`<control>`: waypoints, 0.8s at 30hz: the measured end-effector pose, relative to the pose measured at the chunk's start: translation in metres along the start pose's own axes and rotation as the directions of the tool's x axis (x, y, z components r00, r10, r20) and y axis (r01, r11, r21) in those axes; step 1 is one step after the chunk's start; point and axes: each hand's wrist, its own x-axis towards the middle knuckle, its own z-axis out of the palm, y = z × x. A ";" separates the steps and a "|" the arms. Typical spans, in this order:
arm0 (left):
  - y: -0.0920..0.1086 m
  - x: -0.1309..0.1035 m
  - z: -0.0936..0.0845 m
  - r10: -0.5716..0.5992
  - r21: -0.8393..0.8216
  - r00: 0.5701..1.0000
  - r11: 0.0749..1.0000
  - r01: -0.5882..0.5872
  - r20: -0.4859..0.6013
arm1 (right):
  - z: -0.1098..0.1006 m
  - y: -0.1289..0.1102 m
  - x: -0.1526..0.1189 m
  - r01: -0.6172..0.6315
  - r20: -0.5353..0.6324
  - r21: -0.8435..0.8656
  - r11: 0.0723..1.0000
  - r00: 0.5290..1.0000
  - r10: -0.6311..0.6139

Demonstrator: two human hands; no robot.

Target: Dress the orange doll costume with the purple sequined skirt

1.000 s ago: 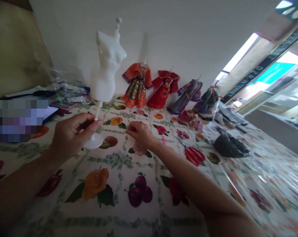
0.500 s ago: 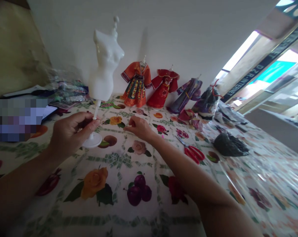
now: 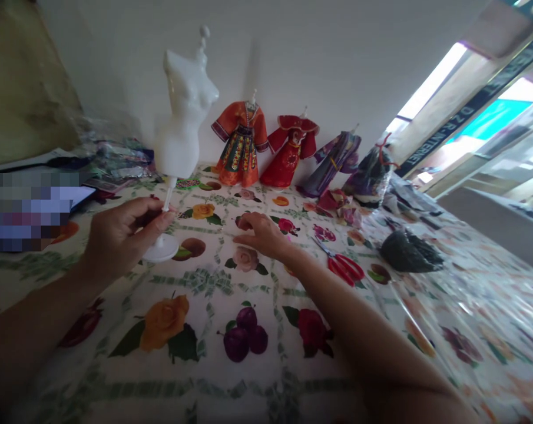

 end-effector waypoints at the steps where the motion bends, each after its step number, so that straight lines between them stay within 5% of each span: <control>1: 0.000 0.000 0.000 -0.006 -0.001 1.000 1.000 0.006 0.002 | 0.001 0.004 0.003 -0.020 0.003 -0.023 1.000 1.000 0.020; 12: -0.004 0.002 0.001 0.015 0.004 1.000 1.000 -0.015 -0.005 | 0.020 0.028 0.047 0.029 -0.018 -0.043 0.999 0.999 -0.030; 24: -0.002 0.002 -0.001 0.018 -0.008 1.000 1.000 -0.018 -0.002 | -0.009 -0.013 0.051 0.054 0.039 0.098 0.994 0.998 -0.058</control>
